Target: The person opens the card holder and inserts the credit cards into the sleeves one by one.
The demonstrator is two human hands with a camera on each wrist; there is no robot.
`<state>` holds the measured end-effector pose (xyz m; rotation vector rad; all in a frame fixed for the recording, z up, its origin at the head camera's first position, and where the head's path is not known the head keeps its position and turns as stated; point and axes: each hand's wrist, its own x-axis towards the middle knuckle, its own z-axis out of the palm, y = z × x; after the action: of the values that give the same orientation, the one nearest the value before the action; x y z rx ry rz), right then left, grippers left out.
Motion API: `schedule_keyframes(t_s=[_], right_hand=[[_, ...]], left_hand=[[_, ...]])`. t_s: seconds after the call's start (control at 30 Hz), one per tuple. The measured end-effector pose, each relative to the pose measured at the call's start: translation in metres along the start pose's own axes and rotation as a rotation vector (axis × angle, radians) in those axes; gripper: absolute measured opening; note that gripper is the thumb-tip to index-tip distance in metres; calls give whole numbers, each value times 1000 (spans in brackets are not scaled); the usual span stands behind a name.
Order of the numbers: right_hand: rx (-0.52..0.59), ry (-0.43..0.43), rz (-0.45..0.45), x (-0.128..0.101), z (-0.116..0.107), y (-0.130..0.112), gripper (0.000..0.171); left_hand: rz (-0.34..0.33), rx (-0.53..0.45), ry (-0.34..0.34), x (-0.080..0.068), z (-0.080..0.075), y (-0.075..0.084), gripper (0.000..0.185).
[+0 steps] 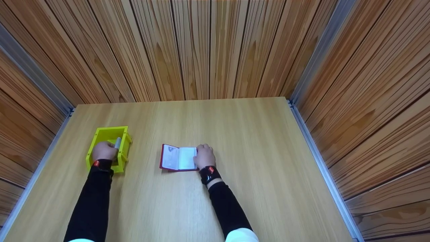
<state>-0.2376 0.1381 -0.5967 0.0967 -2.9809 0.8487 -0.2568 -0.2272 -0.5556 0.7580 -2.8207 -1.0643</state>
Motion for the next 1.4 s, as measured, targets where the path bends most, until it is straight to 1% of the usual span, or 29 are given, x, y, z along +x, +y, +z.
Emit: schedule_keyframes(t_s=[0.07,0.2,0.3,0.4,0.53,0.73,0.8,0.87,0.93,1.0,1.1,1.23,1.3,1.4], right_hand=[[3,-2,4,1,0,0,35],[5,2,-1,1,0,1,35],[5,10,-12,1,1,1,35],[2,17,-25,1,0,2,35],[0,5,-12,1,1,3,36],[1,-2,-3,2,1,3,36],[1,-3,-3,1,2,3,36],[-1,-1,-2,1,2,3,36],[1,0,1,1,3,2,36],[4,-1,3,1,3,2,36],[6,-7,6,0,3,1,37],[-1,-3,6,1,3,2,37],[-4,0,6,1,3,2,36],[-4,2,6,1,3,1,35]], left_hand=[[-14,5,-10,0,-2,1,27],[-42,32,-39,3,-5,1,14],[-62,52,-43,3,-8,3,15],[-86,51,-31,2,-11,6,17],[-114,5,-20,1,-15,10,21],[-112,-48,26,1,-18,11,17],[-119,-67,18,0,-19,12,18],[-138,-97,-8,0,-21,14,23],[-152,-124,-25,-1,-23,18,28],[-154,-139,-28,-2,-26,23,32],[-115,-148,7,-4,-28,31,32],[-9,-149,106,-5,-31,40,27],[31,-149,146,-6,-31,44,25],[72,-155,179,-9,-31,50,24]])
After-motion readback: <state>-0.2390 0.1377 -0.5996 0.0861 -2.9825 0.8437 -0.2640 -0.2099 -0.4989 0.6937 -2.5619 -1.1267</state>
